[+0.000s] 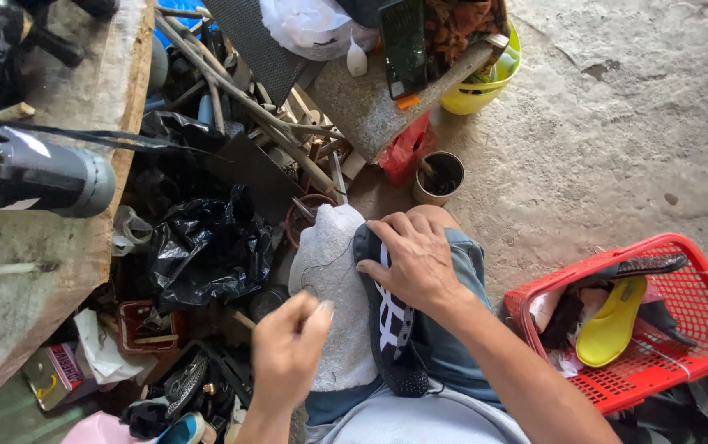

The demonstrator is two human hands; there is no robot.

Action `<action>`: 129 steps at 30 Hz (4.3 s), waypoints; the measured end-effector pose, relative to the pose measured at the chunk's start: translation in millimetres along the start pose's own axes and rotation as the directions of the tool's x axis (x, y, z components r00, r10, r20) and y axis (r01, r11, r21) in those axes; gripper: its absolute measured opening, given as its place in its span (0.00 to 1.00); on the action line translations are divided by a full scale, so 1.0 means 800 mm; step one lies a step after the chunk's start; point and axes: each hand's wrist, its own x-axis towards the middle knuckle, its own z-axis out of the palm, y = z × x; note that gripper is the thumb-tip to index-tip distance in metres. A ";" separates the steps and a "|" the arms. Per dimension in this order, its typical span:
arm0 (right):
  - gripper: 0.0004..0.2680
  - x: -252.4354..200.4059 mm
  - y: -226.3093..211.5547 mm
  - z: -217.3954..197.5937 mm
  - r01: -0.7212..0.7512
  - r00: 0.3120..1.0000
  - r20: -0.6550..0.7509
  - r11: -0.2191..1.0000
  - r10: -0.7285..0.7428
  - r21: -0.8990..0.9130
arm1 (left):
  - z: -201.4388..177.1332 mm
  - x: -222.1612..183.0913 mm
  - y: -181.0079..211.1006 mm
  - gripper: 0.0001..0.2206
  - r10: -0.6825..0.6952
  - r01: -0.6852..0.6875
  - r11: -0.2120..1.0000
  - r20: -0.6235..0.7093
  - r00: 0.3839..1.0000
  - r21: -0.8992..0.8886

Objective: Hand-stitching the upper of a black sneaker using a stitching awl and thread to repair it.

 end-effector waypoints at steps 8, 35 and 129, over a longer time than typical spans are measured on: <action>0.22 -0.012 0.007 -0.002 0.001 1.000 0.003 0.996 -0.001 0.085 | 0.003 -0.040 0.016 0.21 0.139 -0.159 0.982 -0.172 0.975 -0.103; 0.10 -0.085 0.051 -0.001 -0.037 0.981 -0.183 0.989 0.063 0.142 | 0.021 0.005 -0.005 0.07 0.314 -0.325 0.935 0.095 0.945 0.142; 0.27 -0.027 0.008 0.017 -0.143 0.985 -0.052 0.954 0.162 0.262 | 0.029 0.069 -0.004 0.35 0.067 -0.106 0.907 0.111 0.992 0.407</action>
